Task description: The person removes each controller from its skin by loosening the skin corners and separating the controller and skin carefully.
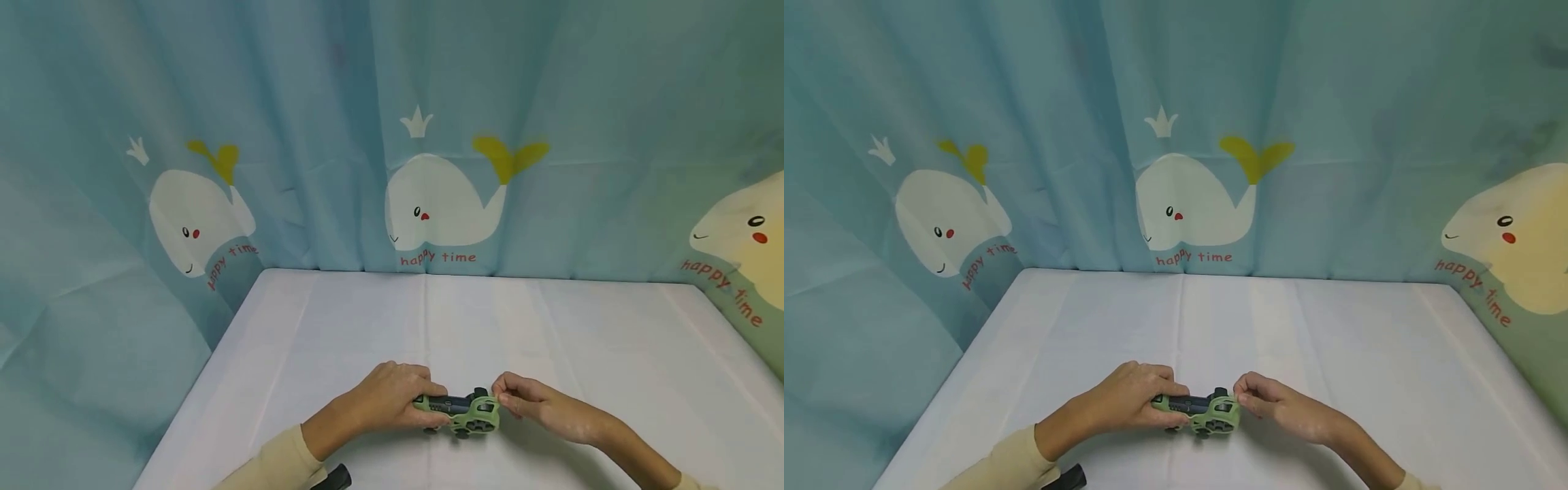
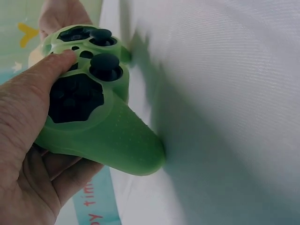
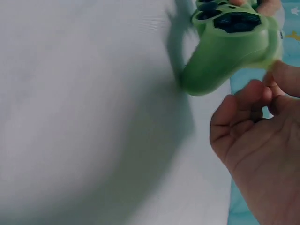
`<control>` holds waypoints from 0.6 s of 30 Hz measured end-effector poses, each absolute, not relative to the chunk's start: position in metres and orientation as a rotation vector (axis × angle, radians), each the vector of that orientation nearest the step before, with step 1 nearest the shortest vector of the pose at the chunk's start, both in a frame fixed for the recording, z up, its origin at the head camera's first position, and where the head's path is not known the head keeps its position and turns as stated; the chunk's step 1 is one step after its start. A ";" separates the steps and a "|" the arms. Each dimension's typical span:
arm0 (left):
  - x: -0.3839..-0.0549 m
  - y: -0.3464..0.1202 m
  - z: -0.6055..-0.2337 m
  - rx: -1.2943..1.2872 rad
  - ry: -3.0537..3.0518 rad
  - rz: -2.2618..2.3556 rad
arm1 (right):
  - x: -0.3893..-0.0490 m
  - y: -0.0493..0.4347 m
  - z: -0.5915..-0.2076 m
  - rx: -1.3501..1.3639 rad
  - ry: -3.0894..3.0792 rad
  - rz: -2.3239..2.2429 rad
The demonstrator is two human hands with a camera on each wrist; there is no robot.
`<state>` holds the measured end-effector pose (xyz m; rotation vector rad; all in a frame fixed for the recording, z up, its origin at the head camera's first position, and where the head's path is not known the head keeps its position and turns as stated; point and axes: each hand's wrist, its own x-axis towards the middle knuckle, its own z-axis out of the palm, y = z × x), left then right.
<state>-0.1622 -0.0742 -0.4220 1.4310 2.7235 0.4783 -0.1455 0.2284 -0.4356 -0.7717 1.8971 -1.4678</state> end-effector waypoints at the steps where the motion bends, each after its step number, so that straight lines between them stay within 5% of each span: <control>1: -0.162 -0.073 -0.422 1.433 2.717 0.478 | -0.145 0.229 -0.437 -0.777 1.916 -1.465; 18: -0.161 -0.074 -0.420 1.386 2.699 0.449 | -0.129 0.203 -0.444 -1.018 2.577 -1.645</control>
